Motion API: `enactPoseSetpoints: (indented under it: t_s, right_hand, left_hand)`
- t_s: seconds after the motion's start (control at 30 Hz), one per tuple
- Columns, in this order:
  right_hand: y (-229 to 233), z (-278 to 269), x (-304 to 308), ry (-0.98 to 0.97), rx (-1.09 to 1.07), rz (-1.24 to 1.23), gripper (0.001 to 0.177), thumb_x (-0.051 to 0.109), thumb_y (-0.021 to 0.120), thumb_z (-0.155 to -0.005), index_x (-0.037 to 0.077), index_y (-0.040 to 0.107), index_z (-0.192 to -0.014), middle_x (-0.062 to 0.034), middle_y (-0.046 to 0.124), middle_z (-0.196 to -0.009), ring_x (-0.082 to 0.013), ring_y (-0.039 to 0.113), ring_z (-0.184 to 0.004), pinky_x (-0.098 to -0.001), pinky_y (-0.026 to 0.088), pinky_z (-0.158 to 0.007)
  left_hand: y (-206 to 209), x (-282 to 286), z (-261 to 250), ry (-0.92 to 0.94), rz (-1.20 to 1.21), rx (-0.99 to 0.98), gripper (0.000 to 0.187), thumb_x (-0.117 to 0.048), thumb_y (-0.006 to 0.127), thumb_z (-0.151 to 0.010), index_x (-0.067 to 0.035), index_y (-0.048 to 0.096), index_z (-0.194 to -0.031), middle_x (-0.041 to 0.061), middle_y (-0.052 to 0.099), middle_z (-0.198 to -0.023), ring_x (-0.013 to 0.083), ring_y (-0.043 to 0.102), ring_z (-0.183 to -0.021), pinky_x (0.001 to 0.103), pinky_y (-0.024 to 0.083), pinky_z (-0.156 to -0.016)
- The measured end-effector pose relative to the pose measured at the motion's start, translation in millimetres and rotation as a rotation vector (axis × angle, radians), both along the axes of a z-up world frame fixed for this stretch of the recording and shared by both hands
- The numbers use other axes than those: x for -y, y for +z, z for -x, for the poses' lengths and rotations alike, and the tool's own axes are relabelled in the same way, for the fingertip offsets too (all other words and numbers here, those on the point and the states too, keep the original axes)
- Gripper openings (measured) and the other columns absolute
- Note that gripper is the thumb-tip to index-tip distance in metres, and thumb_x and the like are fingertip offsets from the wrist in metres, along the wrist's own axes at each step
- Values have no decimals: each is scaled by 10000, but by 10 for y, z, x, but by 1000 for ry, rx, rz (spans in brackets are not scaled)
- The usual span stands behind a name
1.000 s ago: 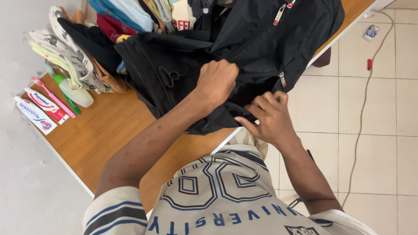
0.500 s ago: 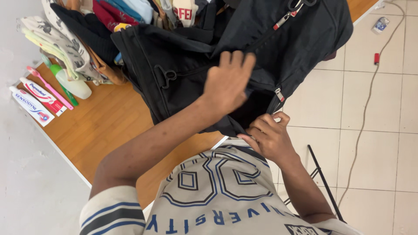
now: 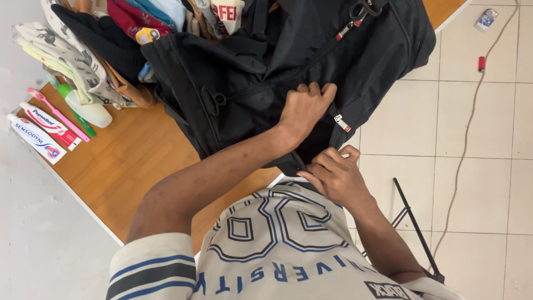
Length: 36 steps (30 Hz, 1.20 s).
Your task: The person packs personal care items into a black duffel bag on a wooden table. They pick up a charger, toothpaste tubes, and toothbrushes one by one and place them into the inner pockets of the bag before closing the zippers.
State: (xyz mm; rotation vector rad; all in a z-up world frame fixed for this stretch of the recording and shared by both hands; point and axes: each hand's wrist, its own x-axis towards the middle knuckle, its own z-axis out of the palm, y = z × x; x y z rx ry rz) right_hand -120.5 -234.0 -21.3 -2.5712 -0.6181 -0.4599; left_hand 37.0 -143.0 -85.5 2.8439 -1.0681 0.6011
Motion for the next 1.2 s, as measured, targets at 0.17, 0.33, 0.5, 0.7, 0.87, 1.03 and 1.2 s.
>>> enactPoseSetpoints:
  t_s: [0.17,0.33,0.5,0.7,0.87,1.03,1.2]
  right_hand:
    - [69,1,-4,-58,0,-1,233,309,837,-860,115,735,-783,54,644,-814,-120,564,-796,-390,274,-854]
    - [102,-5,1,-50,31,8,181,269,832,-874,107,759,-837,59,659,-852,-109,564,-811,-390,271,-872]
    - [74,7,-23,-73,28,16,172,254,846,-847,105,761,-838,52,664,-863,-114,580,-836,-395,264,-879]
    - [91,-59,50,-69,44,17,182,280,878,-827,123,786,-816,66,643,-808,-103,562,-803,-406,267,-912]
    - [245,-195,115,9,50,7,220,335,885,-793,137,794,-824,48,634,-796,-121,559,-802,-402,264,-905]
    - [456,-340,75,41,30,-10,179,259,813,-846,97,803,-921,5,666,-840,-171,603,-866,-387,347,-938]
    - [651,-489,10,34,-195,111,176,219,745,-912,51,777,-872,-58,740,-865,-229,662,-864,-384,461,-874]
  left_hand:
    - [221,-68,-195,-69,101,-93,198,-80,755,-781,-103,620,-925,54,684,-627,184,706,-554,279,530,-478]
    - [348,-125,-236,-78,139,-145,174,-58,748,-785,-80,627,-908,91,701,-610,214,728,-568,298,547,-489]
    - [301,-77,-192,-20,130,-52,156,-83,749,-817,-90,625,-912,50,681,-593,181,704,-525,279,519,-450]
    - [542,-150,-97,26,41,-25,321,-112,826,-740,-92,616,-982,46,683,-698,182,698,-647,270,519,-476]
    - [946,-391,3,25,-51,-266,791,-154,906,-529,-91,564,-1239,103,713,-887,254,708,-865,338,574,-621]
    - [1081,-529,131,92,-94,-388,917,-234,922,-562,-93,506,-1367,134,714,-948,300,700,-900,380,573,-662]
    - [754,-384,266,213,-235,-227,688,-334,834,-694,-124,540,-1280,124,726,-927,299,715,-843,439,573,-681]
